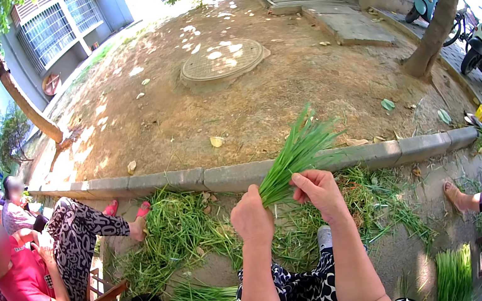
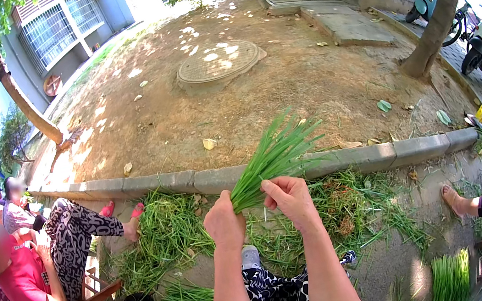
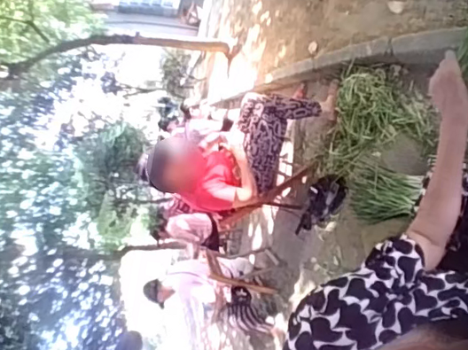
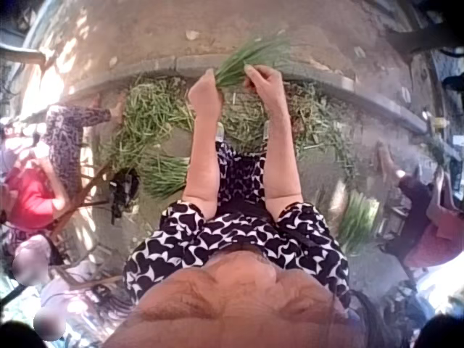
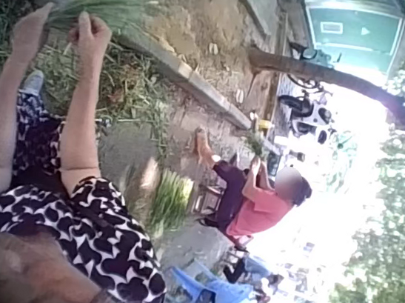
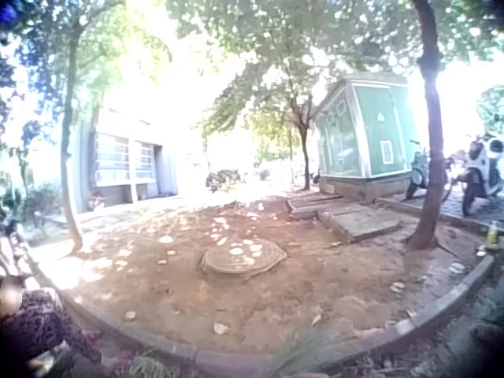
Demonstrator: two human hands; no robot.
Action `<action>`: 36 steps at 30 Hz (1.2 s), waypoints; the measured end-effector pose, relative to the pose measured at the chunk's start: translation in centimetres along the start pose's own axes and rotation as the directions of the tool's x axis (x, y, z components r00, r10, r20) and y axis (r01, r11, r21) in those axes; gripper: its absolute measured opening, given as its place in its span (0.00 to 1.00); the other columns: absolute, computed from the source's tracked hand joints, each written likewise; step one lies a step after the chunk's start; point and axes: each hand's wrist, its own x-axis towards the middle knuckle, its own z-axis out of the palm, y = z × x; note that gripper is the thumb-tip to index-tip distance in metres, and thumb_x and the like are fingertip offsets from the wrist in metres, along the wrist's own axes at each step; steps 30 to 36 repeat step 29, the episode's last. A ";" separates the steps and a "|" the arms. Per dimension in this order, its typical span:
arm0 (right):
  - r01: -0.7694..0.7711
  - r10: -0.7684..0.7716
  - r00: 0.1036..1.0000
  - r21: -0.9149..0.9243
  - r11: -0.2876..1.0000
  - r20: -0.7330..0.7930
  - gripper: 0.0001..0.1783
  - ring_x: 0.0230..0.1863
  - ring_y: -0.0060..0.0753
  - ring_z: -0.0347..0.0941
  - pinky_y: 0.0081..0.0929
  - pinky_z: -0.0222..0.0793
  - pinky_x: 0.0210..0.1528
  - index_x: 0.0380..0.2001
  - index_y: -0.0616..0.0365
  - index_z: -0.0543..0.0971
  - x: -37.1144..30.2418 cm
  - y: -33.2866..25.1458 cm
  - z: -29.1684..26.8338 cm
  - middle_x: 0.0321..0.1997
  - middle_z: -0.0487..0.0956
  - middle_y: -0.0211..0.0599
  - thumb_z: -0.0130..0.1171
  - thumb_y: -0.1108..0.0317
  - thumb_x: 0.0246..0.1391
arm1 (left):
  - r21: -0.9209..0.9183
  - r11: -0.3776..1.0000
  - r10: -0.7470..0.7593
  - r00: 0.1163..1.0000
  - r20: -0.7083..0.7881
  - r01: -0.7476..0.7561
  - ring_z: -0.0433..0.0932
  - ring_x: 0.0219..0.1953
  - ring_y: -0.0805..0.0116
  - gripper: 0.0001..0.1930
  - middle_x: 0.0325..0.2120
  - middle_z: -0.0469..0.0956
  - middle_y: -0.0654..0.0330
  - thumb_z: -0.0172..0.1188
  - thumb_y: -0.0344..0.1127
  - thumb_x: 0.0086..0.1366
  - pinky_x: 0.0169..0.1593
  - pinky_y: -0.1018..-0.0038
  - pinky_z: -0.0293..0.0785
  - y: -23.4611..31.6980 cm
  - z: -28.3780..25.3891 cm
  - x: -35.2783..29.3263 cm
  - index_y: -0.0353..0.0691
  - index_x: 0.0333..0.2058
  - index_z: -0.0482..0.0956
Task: The person sorts through a bundle of green leafy vegetables by hand, picking out individual stalks and placing them in separate piles on the ground.
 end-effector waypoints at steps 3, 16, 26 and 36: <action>-0.007 0.009 0.998 0.031 0.999 -0.056 0.10 0.16 0.16 0.66 0.16 0.60 0.20 0.26 0.66 0.79 -0.1 -0.3 0.2 0.16 0.75 0.30 0.58 0.68 0.53 | 0.006 1.000 0.002 1.000 0.002 -0.002 0.77 0.30 0.51 0.11 0.24 0.75 0.54 0.58 0.22 0.45 0.32 0.60 0.71 0.0 -0.2 0.0 0.39 0.28 0.67; 0.302 -0.392 0.902 -0.383 0.873 -0.182 0.03 0.19 0.13 0.68 0.14 0.61 0.22 0.25 0.63 0.77 0.6 1.8 0.4 0.18 0.75 0.28 0.56 0.76 0.48 | -0.025 0.991 -0.132 0.985 0.112 0.135 0.77 0.29 0.48 0.07 0.23 0.77 0.51 0.58 0.29 0.51 0.32 0.57 0.71 0.8 -0.7 0.1 0.41 0.29 0.71; 0.530 -0.418 0.653 -0.013 0.848 -0.631 0.02 0.28 0.15 0.68 0.13 0.65 0.33 0.31 0.62 0.77 0.6 -0.8 -2.4 0.28 0.77 0.27 0.57 0.75 0.54 | -0.436 0.879 -0.119 0.974 0.192 0.193 0.78 0.36 0.52 0.16 0.30 0.79 0.48 0.63 0.29 0.47 0.40 0.63 0.72 -1.2 0.3 0.4 0.37 0.38 0.78; 0.534 -0.453 0.528 -0.134 0.835 -0.718 0.10 0.31 0.16 0.70 0.13 0.66 0.34 0.40 0.62 0.78 0.6 -0.7 -4.5 0.31 0.77 0.27 0.59 0.73 0.54 | -0.487 0.838 -0.120 0.953 0.277 0.247 0.79 0.37 0.57 0.16 0.32 0.80 0.48 0.63 0.29 0.47 0.42 0.64 0.72 -1.2 -0.5 0.7 0.35 0.38 0.78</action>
